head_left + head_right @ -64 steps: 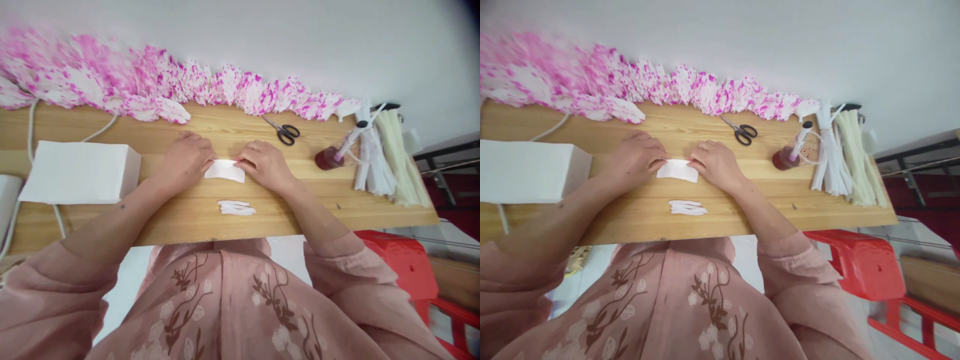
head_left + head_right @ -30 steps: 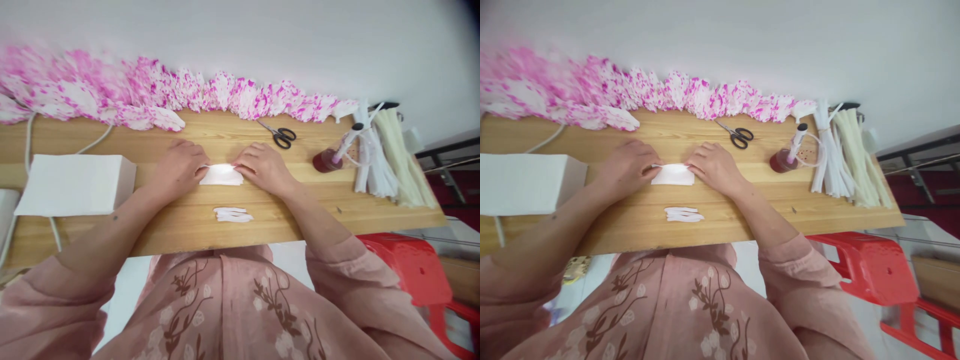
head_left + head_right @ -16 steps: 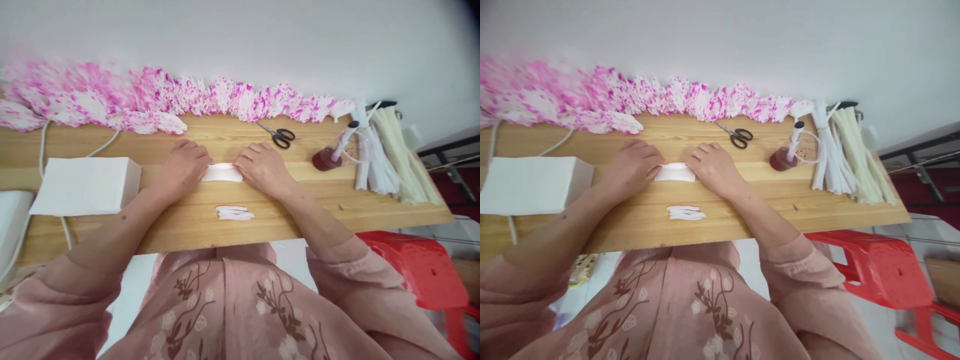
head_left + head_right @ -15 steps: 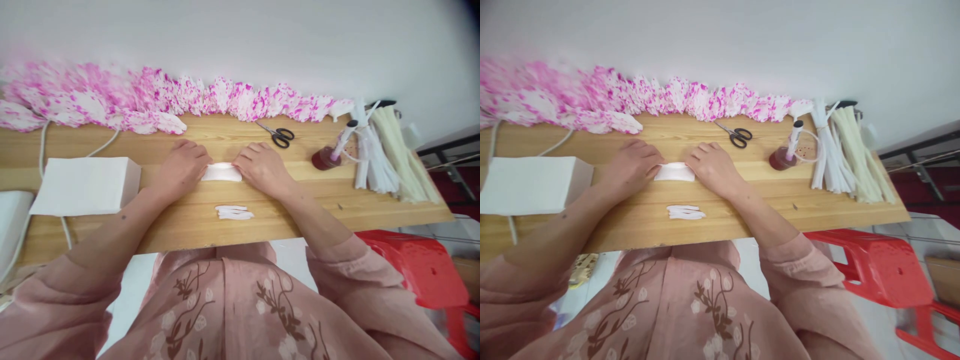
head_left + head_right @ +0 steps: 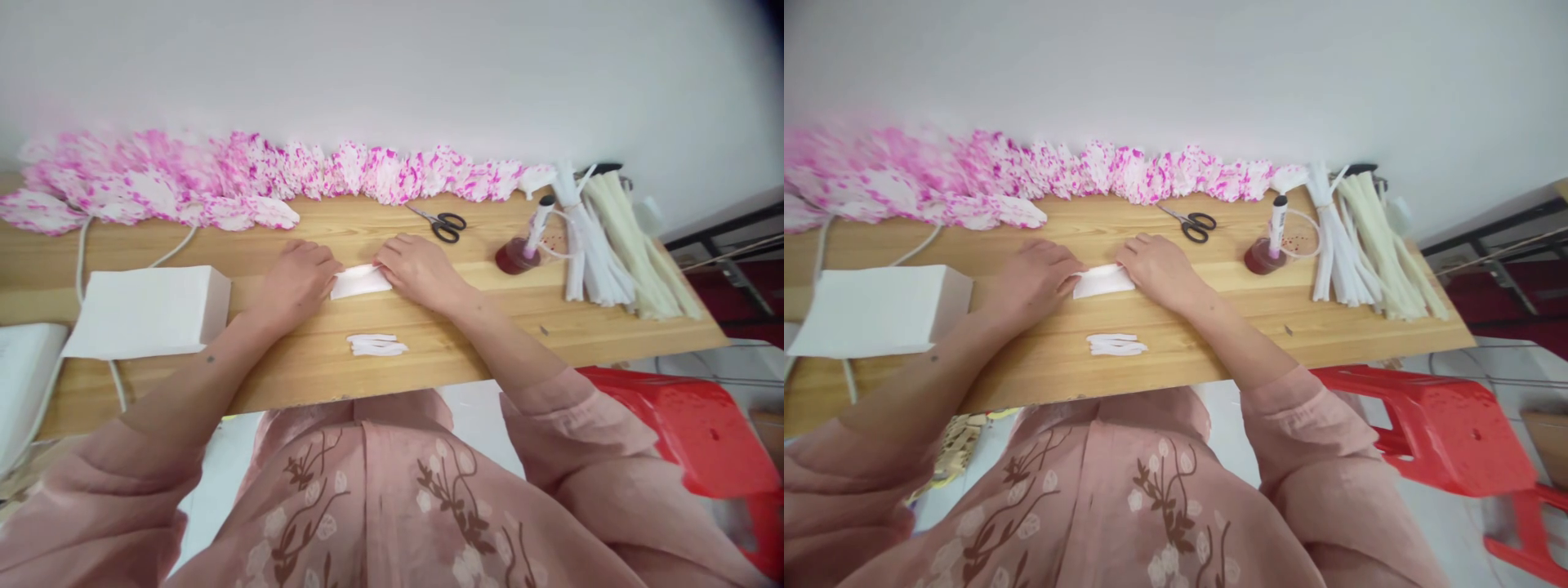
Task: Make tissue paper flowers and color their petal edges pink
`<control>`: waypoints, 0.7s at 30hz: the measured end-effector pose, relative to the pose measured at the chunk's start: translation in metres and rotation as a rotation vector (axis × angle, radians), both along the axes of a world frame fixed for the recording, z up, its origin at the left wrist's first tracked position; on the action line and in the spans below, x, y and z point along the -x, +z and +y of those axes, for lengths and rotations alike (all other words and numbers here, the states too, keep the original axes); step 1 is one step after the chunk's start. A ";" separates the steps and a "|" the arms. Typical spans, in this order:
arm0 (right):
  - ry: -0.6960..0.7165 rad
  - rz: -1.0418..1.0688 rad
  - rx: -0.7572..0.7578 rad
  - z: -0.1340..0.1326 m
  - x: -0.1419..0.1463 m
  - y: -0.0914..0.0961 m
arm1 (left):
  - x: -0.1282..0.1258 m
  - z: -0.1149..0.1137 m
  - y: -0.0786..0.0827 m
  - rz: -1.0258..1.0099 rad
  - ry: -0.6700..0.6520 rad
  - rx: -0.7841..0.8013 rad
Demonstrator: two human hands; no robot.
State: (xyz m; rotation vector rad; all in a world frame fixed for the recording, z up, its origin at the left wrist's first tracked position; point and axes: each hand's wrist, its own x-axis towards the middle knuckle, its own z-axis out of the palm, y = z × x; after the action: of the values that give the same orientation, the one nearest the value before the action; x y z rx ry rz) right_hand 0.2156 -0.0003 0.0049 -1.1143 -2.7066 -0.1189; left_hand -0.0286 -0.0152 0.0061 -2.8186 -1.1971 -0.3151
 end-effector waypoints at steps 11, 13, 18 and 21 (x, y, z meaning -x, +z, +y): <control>-0.015 -0.051 -0.092 -0.015 0.002 -0.006 | -0.001 -0.001 -0.005 0.028 -0.046 -0.091; -0.053 -0.014 -0.098 -0.017 0.002 -0.011 | 0.000 -0.002 -0.002 0.046 -0.051 -0.103; -0.090 0.039 -0.051 -0.017 0.002 -0.015 | 0.002 -0.001 0.007 0.085 -0.117 -0.105; -0.102 0.040 -0.008 -0.019 0.002 -0.012 | 0.003 0.002 0.005 0.079 -0.118 -0.107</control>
State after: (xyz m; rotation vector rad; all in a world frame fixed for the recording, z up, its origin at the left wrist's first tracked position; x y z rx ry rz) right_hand 0.2132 -0.0191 -0.0067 -1.2387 -2.6130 -0.1218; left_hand -0.0319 -0.0134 0.0110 -2.7861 -0.9713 -0.2630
